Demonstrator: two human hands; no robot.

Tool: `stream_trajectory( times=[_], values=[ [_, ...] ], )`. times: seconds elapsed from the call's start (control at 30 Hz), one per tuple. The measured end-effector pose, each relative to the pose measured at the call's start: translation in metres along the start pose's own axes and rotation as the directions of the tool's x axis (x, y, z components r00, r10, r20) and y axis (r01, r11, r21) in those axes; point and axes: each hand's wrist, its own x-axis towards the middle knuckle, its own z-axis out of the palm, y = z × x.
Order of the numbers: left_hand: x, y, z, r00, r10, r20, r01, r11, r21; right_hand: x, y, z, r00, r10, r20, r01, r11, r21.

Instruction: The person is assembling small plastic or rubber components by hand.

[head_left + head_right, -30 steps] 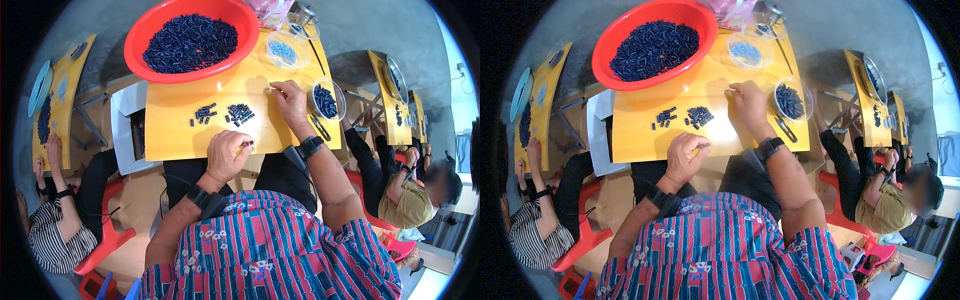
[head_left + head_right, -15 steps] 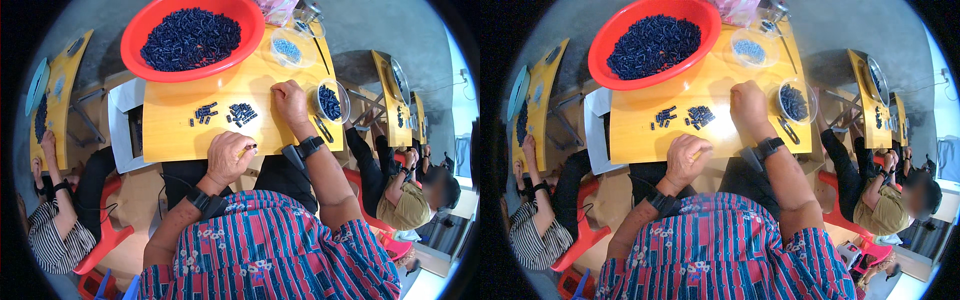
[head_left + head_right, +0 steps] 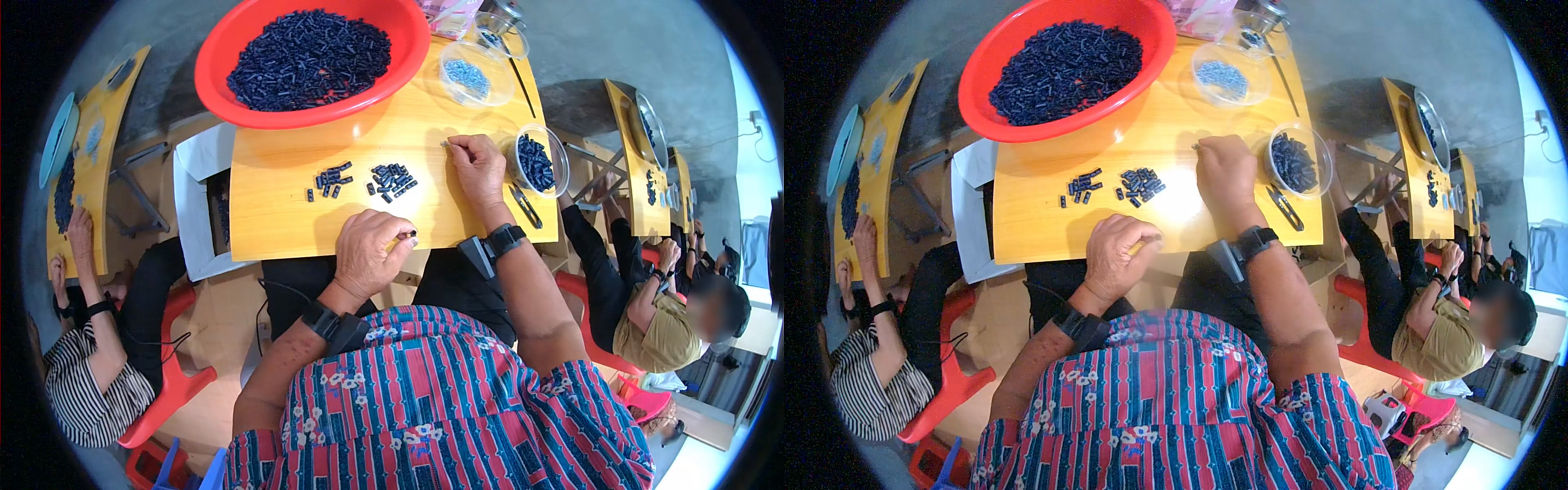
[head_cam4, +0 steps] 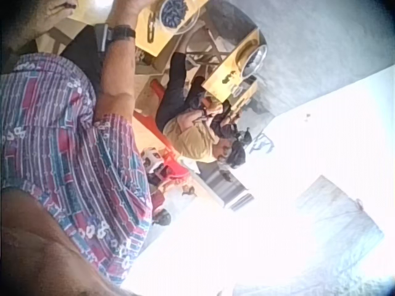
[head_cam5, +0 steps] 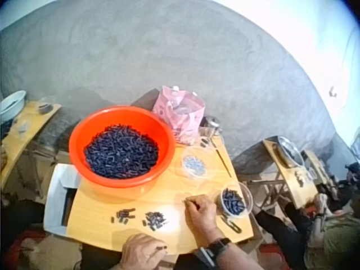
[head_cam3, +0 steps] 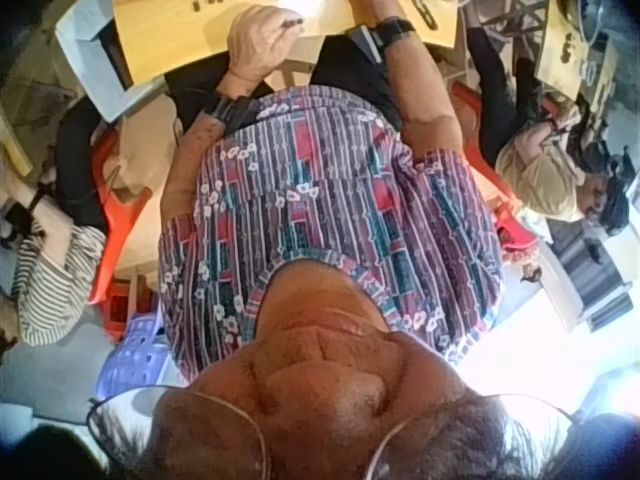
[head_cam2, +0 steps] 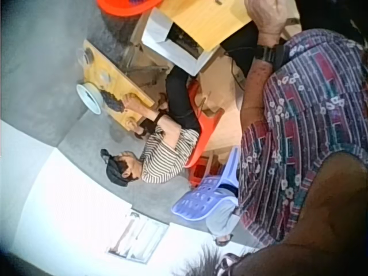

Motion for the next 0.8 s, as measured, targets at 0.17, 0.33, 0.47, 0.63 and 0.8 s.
stream_trajectory(
  times=[0.17, 0.33, 0.47, 0.63, 0.8],
  values=[
    [0.002, -0.002, 0.0, 1.0, 0.004, -0.016, -0.004, 1.0, -0.004, 0.003, 0.003, 0.003, 0.998, -0.05, 0.033, 0.052, 0.995, -0.082],
    [0.0, -0.003, 0.001, 1.0, 0.008, -0.01, -0.008, 1.0, 0.001, 0.003, 0.006, 0.005, 0.989, -0.144, 0.023, 0.146, 0.982, -0.116],
    [0.0, -0.005, 0.002, 1.0, 0.003, -0.003, -0.003, 1.0, 0.004, 0.004, 0.009, 0.009, 0.99, -0.137, 0.011, 0.138, 0.983, -0.12],
    [0.0, -0.008, 0.002, 1.0, 0.005, -0.011, -0.005, 1.0, -0.009, 0.003, 0.01, 0.012, 0.98, -0.196, -0.02, 0.194, 0.979, -0.058],
    [-0.001, -0.007, 0.002, 1.0, 0.002, -0.012, -0.002, 1.0, -0.019, 0.001, 0.006, 0.007, 0.984, -0.178, -0.03, 0.179, 0.984, 0.017]
  ],
)
